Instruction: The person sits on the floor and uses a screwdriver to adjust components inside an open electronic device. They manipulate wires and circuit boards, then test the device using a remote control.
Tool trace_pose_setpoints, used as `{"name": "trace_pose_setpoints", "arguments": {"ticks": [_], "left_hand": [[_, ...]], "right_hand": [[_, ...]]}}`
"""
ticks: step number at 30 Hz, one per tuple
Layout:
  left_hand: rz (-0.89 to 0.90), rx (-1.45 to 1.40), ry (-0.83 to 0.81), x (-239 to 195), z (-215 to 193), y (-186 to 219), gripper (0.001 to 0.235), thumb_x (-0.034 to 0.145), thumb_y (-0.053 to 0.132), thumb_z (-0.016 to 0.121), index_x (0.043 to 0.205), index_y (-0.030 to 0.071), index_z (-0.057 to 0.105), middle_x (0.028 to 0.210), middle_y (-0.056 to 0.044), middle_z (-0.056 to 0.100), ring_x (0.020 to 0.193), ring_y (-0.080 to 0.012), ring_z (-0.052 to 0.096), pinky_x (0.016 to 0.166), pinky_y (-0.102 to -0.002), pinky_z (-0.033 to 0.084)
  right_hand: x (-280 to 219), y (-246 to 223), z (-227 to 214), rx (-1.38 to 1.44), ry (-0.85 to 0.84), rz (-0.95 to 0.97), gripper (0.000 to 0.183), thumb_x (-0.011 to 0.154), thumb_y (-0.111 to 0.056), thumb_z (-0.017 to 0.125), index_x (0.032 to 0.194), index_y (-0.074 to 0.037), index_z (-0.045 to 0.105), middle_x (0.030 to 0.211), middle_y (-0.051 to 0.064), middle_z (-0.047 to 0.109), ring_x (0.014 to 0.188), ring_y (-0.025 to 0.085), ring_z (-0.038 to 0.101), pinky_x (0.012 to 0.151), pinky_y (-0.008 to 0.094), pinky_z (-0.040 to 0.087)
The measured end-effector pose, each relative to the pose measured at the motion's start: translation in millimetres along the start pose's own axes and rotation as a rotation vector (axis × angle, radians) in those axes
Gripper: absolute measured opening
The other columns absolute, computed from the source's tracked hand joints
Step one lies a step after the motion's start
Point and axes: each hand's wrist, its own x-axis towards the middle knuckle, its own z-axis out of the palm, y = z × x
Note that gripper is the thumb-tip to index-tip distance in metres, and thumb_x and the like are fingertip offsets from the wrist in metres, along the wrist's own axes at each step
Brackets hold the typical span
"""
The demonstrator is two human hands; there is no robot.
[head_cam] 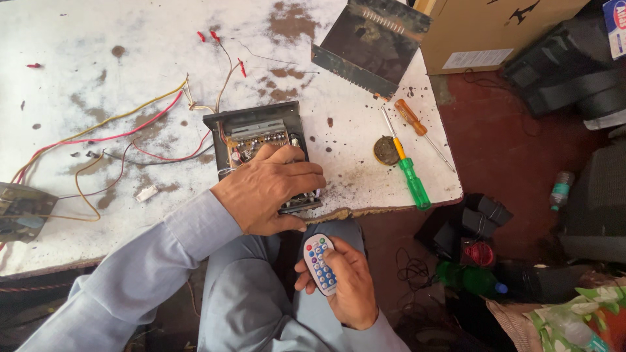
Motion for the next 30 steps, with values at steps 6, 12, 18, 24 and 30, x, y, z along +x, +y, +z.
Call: {"name": "trace_pose_setpoints", "arguments": {"ticks": [6,12,18,24,30], "left_hand": [[0.008,-0.013,0.012,-1,2,-2,0.076,0.060,0.040,0.089,0.126,0.009,0.065,0.132,-0.003,0.063,0.122,-0.0317,0.050,0.099,-0.050,0.040],[0.000,-0.007,0.006,-2,4,-2,0.077,0.061,0.040,0.089,0.128,0.010,0.064,0.133,-0.004,0.063,0.124,-0.0311,0.050,0.099,-0.050,0.039],[-0.004,0.008,-0.016,0,-2,3,0.078,0.062,0.040,0.088,0.129,0.009,0.063,0.134,-0.005,0.061,0.124,-0.0319,0.048,0.098,-0.051,0.039],[-0.025,-0.061,0.120,-16,-24,14,0.080,0.066,0.037,0.086,0.135,0.005,0.061,0.136,-0.013,0.059,0.126,-0.0364,0.047,0.103,-0.052,0.037],[-0.220,-0.244,0.575,-70,-15,44,0.038,0.083,-0.002,0.059,0.119,0.004,0.070,0.124,-0.014,0.068,0.118,-0.0346,0.064,0.106,-0.044,0.050]], "right_hand": [[0,0,2,-0.028,-0.022,-0.008,0.030,0.101,-0.013,0.044,0.112,0.008,0.062,0.086,0.023,0.074,0.063,0.027,0.073,0.055,0.033,0.057],[0,1,4,-0.032,-0.028,-0.025,0.031,0.102,-0.013,0.043,0.111,0.009,0.062,0.087,0.023,0.074,0.064,0.027,0.073,0.055,0.033,0.057],[1,-1,4,-0.020,0.008,-0.010,0.031,0.100,-0.013,0.043,0.111,0.009,0.062,0.087,0.024,0.074,0.063,0.029,0.073,0.054,0.034,0.057],[-1,1,3,-0.012,0.016,-0.014,0.031,0.101,-0.013,0.044,0.113,0.009,0.062,0.088,0.024,0.074,0.064,0.029,0.073,0.054,0.034,0.057],[-2,6,3,-0.031,0.046,-0.035,0.030,0.100,-0.015,0.047,0.112,0.008,0.062,0.090,0.024,0.075,0.066,0.029,0.074,0.056,0.034,0.057]]}}
